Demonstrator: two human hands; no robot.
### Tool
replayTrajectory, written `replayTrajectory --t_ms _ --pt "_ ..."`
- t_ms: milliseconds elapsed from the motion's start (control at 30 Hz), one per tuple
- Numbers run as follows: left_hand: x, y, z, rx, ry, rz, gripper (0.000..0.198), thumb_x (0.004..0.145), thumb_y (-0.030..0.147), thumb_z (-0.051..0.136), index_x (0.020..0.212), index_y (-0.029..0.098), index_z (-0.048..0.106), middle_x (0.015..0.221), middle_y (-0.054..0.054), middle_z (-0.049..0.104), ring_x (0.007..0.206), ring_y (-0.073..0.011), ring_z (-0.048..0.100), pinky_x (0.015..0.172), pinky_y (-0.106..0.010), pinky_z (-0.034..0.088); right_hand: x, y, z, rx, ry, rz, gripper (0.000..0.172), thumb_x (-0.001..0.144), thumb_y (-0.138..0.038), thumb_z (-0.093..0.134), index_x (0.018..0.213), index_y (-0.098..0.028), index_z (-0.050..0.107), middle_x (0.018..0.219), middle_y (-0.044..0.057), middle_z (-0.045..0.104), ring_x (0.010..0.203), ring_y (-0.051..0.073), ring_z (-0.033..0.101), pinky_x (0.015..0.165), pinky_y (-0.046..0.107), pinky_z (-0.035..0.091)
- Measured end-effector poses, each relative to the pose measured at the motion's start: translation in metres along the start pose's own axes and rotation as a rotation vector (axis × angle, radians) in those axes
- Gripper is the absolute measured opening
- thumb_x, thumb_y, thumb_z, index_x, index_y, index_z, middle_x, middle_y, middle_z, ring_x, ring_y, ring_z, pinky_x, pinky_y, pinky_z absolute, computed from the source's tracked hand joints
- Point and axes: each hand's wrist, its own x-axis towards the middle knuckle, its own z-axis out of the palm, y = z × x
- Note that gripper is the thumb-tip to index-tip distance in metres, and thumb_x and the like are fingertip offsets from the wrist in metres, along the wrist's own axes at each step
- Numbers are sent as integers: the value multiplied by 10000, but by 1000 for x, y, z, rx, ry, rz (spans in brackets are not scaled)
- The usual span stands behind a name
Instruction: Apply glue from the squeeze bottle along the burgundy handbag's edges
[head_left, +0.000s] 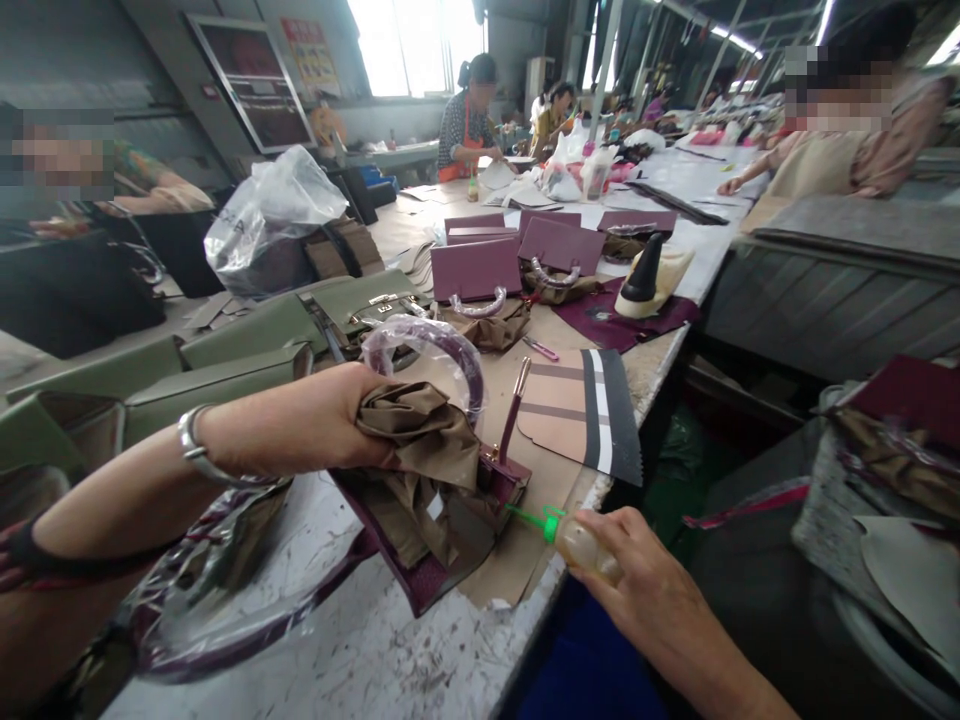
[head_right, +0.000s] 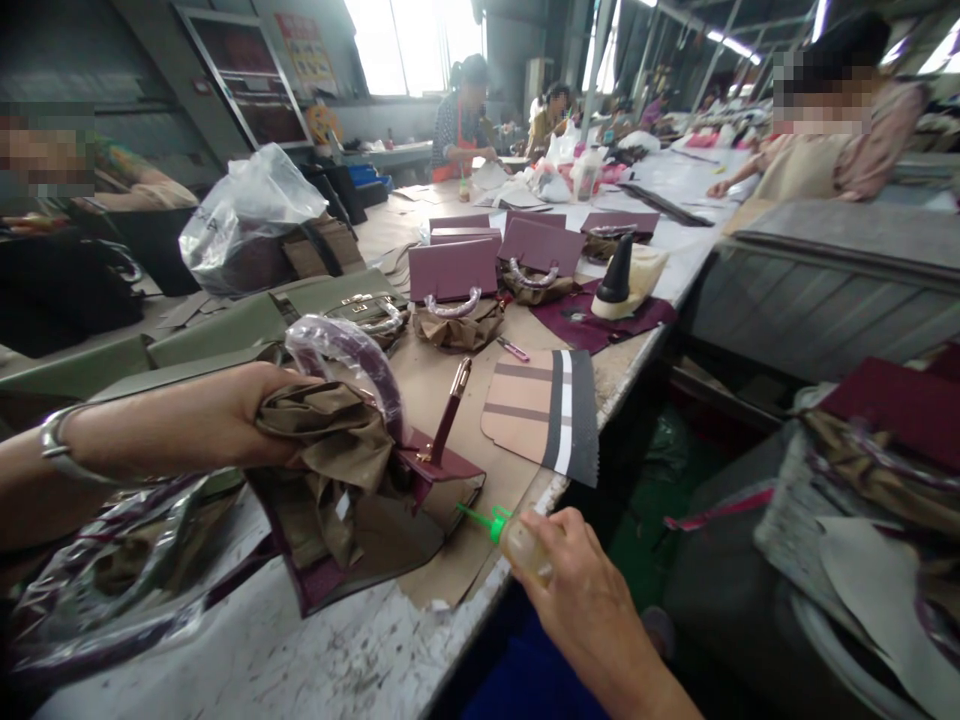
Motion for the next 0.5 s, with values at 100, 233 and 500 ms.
replayTrajectory --t_ms 100,233,500 --pt "0 2 -1 -2 7 -34 363 617 359 590 900 138 641 841 0 665 781 -182 600 732 -285 526 0 3 0 -58 47 19 380 808 -249 620 1168 -274 503 964 43 504 851 213 586 723 338 525" --pt "1 3 -2 -11 -4 -16 345 620 351 586 883 134 638 823 -1 666 760 -178 602 709 -277 526 -2 3 -1 20 -49 -14 381 817 -225 615 1167 -305 486 975 24 502 862 190 589 724 309 521" --pt "0 1 -2 -4 1 -11 347 614 324 594 901 137 646 817 -7 660 758 -181 590 728 -290 515 1 9 1 -57 66 44 355 803 -276 600 1152 -269 532 970 39 507 831 213 596 698 331 521"
